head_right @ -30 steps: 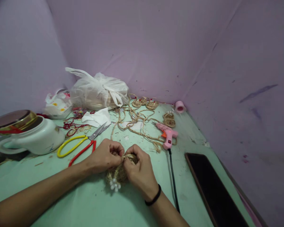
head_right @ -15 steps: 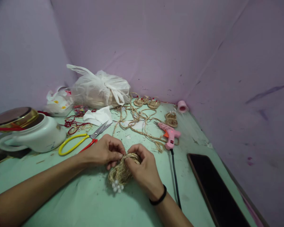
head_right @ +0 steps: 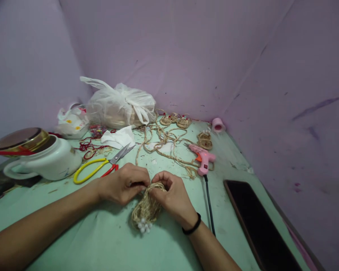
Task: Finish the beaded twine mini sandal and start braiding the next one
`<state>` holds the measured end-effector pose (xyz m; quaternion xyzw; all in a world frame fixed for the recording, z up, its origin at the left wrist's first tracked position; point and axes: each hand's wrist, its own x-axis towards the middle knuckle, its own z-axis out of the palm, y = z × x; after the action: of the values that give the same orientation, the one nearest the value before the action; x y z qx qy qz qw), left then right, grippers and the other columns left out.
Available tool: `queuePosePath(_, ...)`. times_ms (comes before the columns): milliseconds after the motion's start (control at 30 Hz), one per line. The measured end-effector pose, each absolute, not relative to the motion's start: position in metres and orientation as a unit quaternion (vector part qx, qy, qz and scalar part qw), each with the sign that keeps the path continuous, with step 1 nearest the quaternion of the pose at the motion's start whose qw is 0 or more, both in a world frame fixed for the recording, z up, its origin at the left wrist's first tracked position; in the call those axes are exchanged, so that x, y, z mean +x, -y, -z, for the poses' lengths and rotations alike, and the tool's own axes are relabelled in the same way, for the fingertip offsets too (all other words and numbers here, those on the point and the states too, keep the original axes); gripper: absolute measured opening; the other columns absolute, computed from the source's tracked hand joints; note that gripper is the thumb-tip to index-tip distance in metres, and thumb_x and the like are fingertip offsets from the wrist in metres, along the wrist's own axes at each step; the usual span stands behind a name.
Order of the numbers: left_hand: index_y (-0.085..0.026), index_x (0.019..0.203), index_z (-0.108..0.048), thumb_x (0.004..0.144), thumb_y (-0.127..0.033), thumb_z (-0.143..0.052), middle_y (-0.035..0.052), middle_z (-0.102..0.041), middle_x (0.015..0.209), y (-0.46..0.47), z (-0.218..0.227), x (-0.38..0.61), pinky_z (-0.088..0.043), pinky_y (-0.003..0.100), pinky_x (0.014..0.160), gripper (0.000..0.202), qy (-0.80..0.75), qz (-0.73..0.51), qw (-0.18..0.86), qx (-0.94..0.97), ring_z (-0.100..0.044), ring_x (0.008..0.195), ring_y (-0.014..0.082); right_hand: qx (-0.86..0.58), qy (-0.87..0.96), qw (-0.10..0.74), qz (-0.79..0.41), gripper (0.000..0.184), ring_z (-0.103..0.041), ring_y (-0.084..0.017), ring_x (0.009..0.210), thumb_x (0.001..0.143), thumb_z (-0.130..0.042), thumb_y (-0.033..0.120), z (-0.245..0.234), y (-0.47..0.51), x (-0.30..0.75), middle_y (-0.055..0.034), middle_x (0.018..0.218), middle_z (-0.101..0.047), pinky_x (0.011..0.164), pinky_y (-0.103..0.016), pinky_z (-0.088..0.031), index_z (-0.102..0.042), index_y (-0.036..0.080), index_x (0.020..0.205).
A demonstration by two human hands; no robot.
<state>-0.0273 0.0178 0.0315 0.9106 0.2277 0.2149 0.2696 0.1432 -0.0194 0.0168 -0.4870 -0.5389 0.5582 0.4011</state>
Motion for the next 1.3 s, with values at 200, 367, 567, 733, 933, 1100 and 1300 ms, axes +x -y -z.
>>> queuePosePath(200,-0.014,0.058,-0.057,0.054,-0.008,-0.049,-0.0030,-0.048,0.052,-0.012,-0.024,-0.021,-0.033,0.020,0.048,0.011,-0.331,-0.278,0.442,0.786,-0.041,0.048,0.0077,-0.473,0.562,0.393,-0.553,0.011,-0.042,-0.008,0.052,0.060,-0.062,0.019,-0.020,0.021,0.142,0.0047,0.057,-0.049,0.049,-0.021,-0.033,-0.053,0.016,0.065)
queuePosePath(367,-0.015,0.062,-0.051,0.057,-0.016,-0.047,-0.0056,-0.044,0.044,-0.009,-0.016,-0.016,-0.033,0.018,0.038,0.007,-0.392,-0.268,0.565,0.675,-0.042,0.037,0.0075,-0.434,0.568,0.408,-0.568,0.018,-0.045,-0.010,0.056,0.063,-0.066,0.026,-0.017,0.021,0.145,0.0038,0.061,-0.051,0.052,-0.022,-0.034,-0.051,0.017,0.068)
queuePosePath(567,-0.014,0.070,-0.057,0.065,-0.026,-0.056,-0.0015,-0.053,0.051,-0.010,-0.019,-0.024,-0.042,0.022,0.045,0.013,-0.362,-0.239,0.598,0.673,-0.051,0.044,0.0104,-0.441,0.538,0.395,-0.600,0.022,-0.045,-0.009,0.052,0.061,-0.068,0.029,-0.016,0.021,0.148,0.0042,0.059,-0.051,0.051,-0.021,-0.034,-0.052,0.017,0.070)
queuePosePath(733,-0.014,0.068,-0.066,0.072,-0.016,-0.051,0.0052,-0.063,0.065,-0.009,-0.027,-0.032,-0.043,0.022,0.062,0.016,-0.281,-0.252,0.390,0.840,-0.057,0.062,0.0129,-0.446,0.525,0.382,-0.616,0.022,-0.040,-0.007,0.046,0.057,-0.068,0.025,-0.019,0.021,0.146,0.0068,0.052,-0.048,0.046,-0.020,-0.030,-0.052,0.017,0.069)
queuePosePath(933,-0.014,0.061,-0.063,0.065,-0.010,-0.051,0.0027,-0.059,0.057,-0.004,-0.027,-0.030,-0.038,0.020,0.054,0.013,-0.287,-0.264,0.344,0.854,-0.050,0.052,0.0106,-0.438,0.538,0.366,-0.621,0.018,-0.041,-0.007,0.046,0.055,-0.067,0.022,-0.019,0.020,0.144,0.0055,0.053,-0.052,0.045,-0.020,-0.029,-0.053,0.017,0.066)
queuePosePath(1100,-0.014,0.052,-0.058,0.052,-0.008,-0.052,-0.0029,-0.049,0.050,-0.001,-0.023,-0.021,-0.031,0.019,0.046,0.009,-0.367,-0.313,0.470,0.739,-0.039,0.046,0.0064,-0.427,0.563,0.370,-0.603,0.018,-0.042,-0.008,0.051,0.061,-0.066,0.026,-0.016,0.019,0.145,0.0042,0.058,-0.051,0.047,-0.020,-0.030,-0.053,0.016,0.071)
queuePosePath(1300,-0.014,0.055,-0.054,0.053,-0.017,-0.054,-0.0050,-0.047,0.046,-0.007,-0.016,-0.016,-0.030,0.017,0.039,0.004,-0.429,-0.352,0.586,0.590,-0.037,0.040,0.0046,-0.397,0.573,0.392,-0.600,0.026,-0.046,-0.011,0.059,0.066,-0.068,0.037,-0.016,0.019,0.148,0.0024,0.064,-0.051,0.052,-0.022,-0.035,-0.054,0.017,0.074)
